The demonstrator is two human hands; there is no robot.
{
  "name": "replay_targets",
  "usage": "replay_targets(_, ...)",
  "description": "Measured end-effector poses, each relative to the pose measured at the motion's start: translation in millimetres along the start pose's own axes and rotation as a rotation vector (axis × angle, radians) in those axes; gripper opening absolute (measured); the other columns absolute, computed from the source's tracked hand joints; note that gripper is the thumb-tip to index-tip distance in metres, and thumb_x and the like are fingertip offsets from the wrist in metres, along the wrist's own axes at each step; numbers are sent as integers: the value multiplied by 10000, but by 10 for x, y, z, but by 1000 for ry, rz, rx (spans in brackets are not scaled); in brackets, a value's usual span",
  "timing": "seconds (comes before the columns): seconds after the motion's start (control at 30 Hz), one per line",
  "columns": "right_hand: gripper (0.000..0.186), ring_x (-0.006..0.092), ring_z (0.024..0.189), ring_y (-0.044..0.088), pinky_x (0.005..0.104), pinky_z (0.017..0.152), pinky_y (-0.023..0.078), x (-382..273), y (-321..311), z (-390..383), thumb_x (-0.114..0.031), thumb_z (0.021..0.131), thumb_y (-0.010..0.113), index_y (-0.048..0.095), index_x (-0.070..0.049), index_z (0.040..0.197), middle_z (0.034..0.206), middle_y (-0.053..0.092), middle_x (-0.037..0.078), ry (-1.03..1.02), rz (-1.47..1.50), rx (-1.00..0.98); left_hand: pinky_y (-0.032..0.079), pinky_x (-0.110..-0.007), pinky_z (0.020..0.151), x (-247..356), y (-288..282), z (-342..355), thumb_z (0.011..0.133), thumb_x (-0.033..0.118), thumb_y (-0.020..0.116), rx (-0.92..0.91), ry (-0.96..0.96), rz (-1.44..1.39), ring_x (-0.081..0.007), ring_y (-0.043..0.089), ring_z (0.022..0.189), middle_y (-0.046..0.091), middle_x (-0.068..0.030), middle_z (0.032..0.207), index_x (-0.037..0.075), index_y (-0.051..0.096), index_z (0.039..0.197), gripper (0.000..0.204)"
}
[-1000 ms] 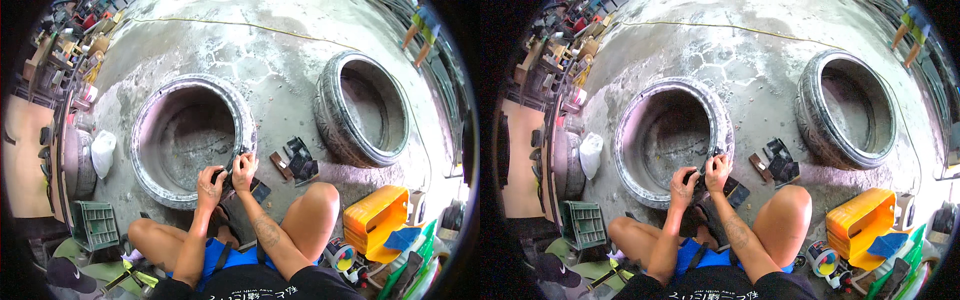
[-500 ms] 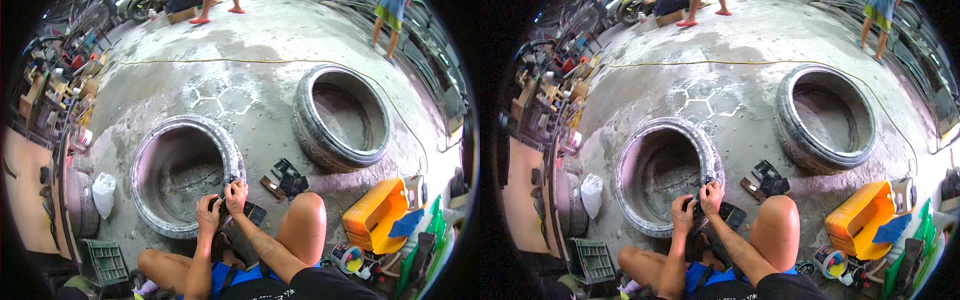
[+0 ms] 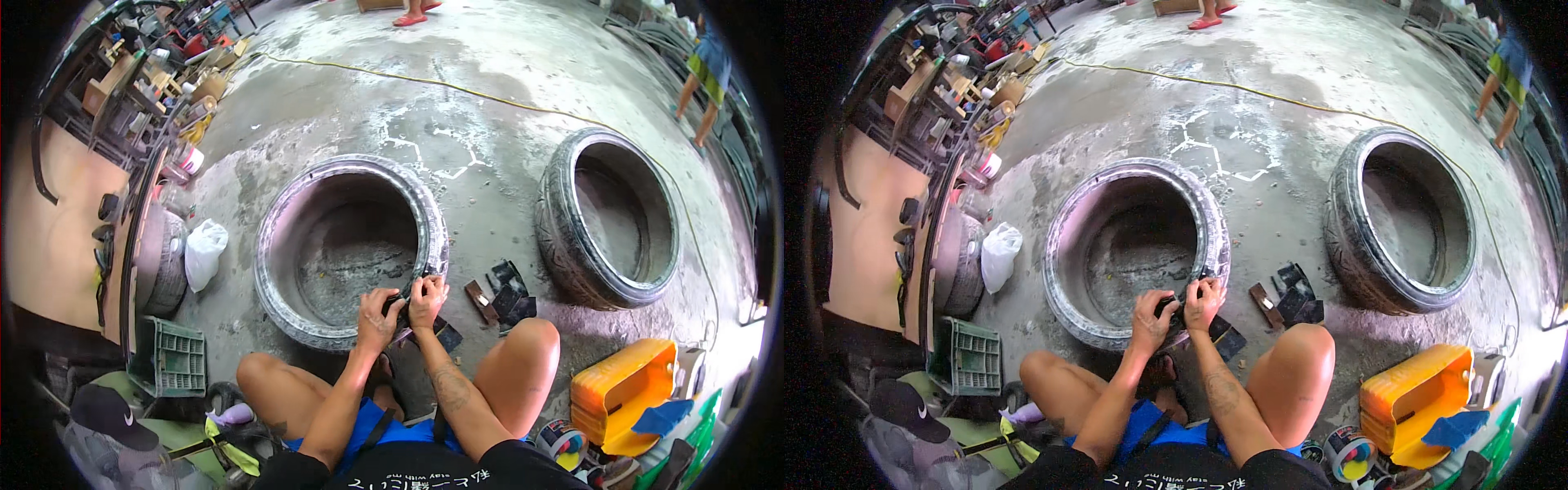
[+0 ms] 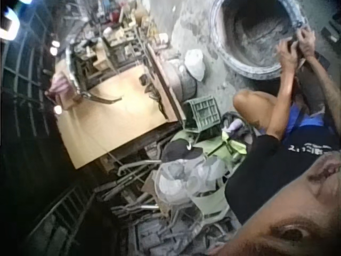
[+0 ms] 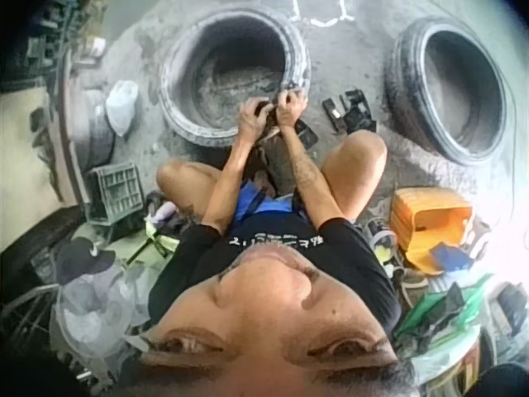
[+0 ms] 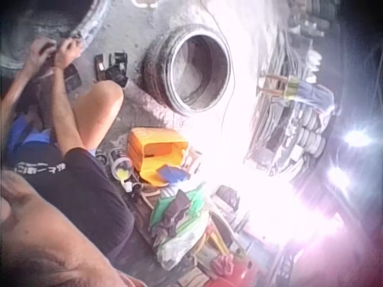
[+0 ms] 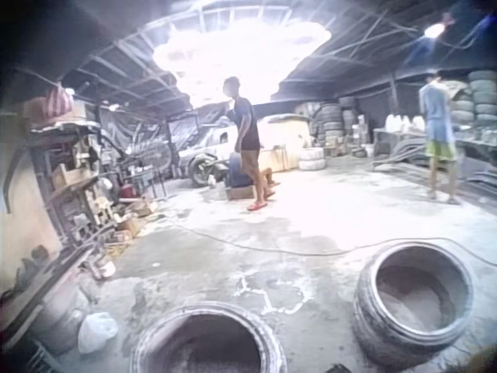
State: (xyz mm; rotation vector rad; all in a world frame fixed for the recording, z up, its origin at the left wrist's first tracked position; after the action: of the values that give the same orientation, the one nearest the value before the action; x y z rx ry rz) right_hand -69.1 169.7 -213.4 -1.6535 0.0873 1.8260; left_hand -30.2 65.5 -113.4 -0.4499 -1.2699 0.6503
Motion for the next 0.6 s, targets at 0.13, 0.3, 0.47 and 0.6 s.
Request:
replay_targets(0.13, 193, 351, 977, 523, 487, 889, 399, 47, 16, 22, -208, 880, 633, 662, -45, 779, 980, 606, 96, -5, 8, -23, 457, -395, 867, -39, -42, -43, 841, 143, 735, -19, -16, 12, -341, 628, 963, 694, -133, 1013, 37, 686, 1005, 201)
replay_targets(0.3, 171, 348, 944, 527, 478, 846, 415, 22, 5, 41, -183, 879, 625, 648, -32, 803, 971, 592, 110, -64, -14, -14, 461, -401, 878, -99, -18, -51, 854, 148, 727, -28, -35, -5, -326, 627, 977, 690, -133, 1022, 36, 683, 1018, 203)
replay_targets(0.47, 161, 358, 921, 532, 488, 829, 419, -23, 55, 27, -154, 876, 630, 638, -18, 789, 950, 591, 119, -66, -7, 0, 460, -405, 869, -44, -88, -13, 859, 146, 727, 16, -27, 29, -337, 616, 965, 684, -131, 1018, 35, 677, 1029, 210)
replay_targets(0.6, 132, 331, 846, 540, 469, 794, 406, 104, -21, 81, -86, 863, 633, 580, -32, 755, 881, 582, 129, -195, -80, 97, 455, -410, 862, -15, 51, 11, 870, 163, 716, -24, 17, -17, -344, 617, 951, 684, -127, 1012, 34, 677, 1020, 202)
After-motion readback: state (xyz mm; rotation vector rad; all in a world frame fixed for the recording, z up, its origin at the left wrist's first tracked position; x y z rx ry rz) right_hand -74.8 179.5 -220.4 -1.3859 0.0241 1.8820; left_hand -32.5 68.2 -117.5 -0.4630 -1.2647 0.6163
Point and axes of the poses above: each hand's wrist, its own z-axis towards the middle knuckle, its own y-axis out of the palm, x = y × z, the point moved 1 cm from there along z, towards the middle knuckle
